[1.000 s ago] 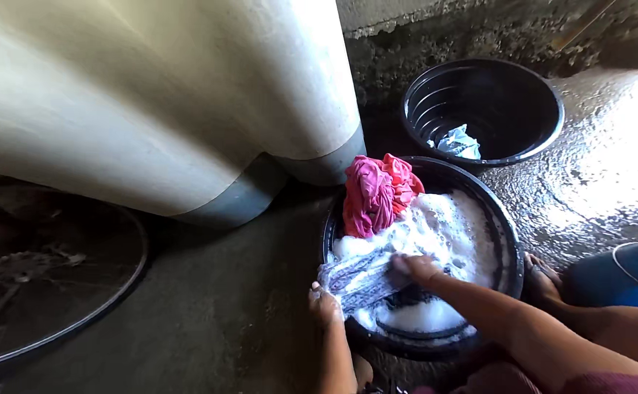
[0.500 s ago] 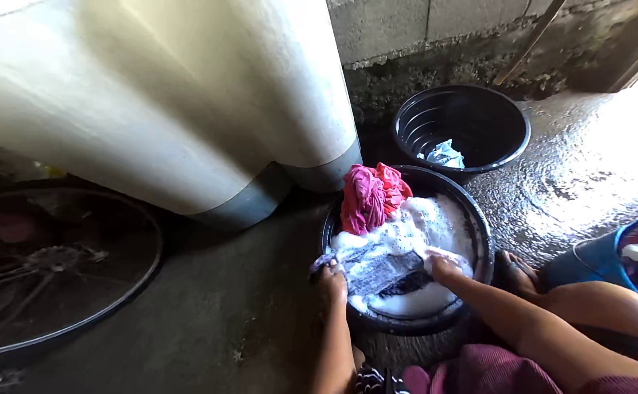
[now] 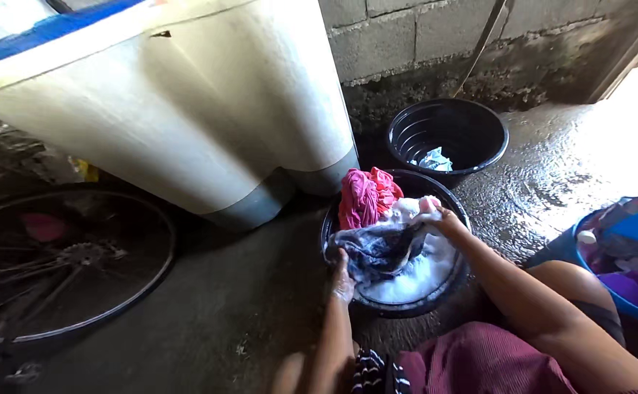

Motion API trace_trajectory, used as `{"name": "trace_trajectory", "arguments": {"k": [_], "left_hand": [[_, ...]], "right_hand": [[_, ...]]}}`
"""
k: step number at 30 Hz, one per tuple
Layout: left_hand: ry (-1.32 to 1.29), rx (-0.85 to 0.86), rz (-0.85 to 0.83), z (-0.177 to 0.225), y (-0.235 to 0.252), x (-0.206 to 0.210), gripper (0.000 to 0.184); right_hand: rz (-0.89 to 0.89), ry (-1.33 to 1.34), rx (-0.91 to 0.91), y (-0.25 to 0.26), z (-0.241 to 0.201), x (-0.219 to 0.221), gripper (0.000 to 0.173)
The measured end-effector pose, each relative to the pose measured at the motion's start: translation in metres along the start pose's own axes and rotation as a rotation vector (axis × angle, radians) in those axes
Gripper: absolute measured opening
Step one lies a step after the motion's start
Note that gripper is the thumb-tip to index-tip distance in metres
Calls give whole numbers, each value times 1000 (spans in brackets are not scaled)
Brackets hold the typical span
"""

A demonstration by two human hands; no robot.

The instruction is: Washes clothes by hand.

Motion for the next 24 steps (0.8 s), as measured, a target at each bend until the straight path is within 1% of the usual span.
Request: {"name": "trace_trajectory", "arguments": {"k": [2, 4, 7, 10, 12, 13, 15, 16, 17, 18, 20, 22, 24], "left_hand": [[123, 32, 36, -3, 2, 6, 55], [186, 103, 83, 5, 0, -1, 54], [140, 236, 138, 32, -7, -15, 46], [146, 320, 161, 50, -17, -21, 41], [265, 355, 180, 50, -13, -24, 42], [359, 351, 202, 44, -6, -24, 44], [674, 286, 251, 23, 13, -26, 51], [848, 227, 269, 10, 23, -29, 54], [978, 158, 281, -2, 32, -32, 57], [1054, 115, 308, -13, 40, -34, 59], [1115, 106, 368, -22, 52, -36, 61], [1117, 147, 397, -20, 61, -36, 60], [1083, 220, 463, -24, 68, -43, 58]], "right_hand": [[35, 12, -28, -1, -11, -7, 49], [79, 54, -10, -7, -9, -15, 48], [155, 196, 55, -7, -2, -27, 53], [182, 237, 29, 4, 4, -32, 53], [210, 113, 6, 14, 6, -27, 51], [232, -2, 9, 20, 7, -21, 50], [222, -315, 98, 26, 11, -3, 46], [183, -411, 148, 25, 13, 10, 46], [133, -468, 163, 23, 13, 26, 45], [72, -496, 141, 22, 13, 45, 44], [-76, -498, 50, 18, 7, 87, 42], [-258, -463, -55, 4, -16, 132, 42], [-440, -431, -185, -20, -39, 183, 43]]}}
Point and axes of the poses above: each hand's wrist, its own y-axis towards the middle knuckle, its own x-axis out of the palm, z = x × y, the point moved 3 cm from there along y, towards the middle knuckle, and after that the axes turned 11 degrees about z, right-handed, at the moved point
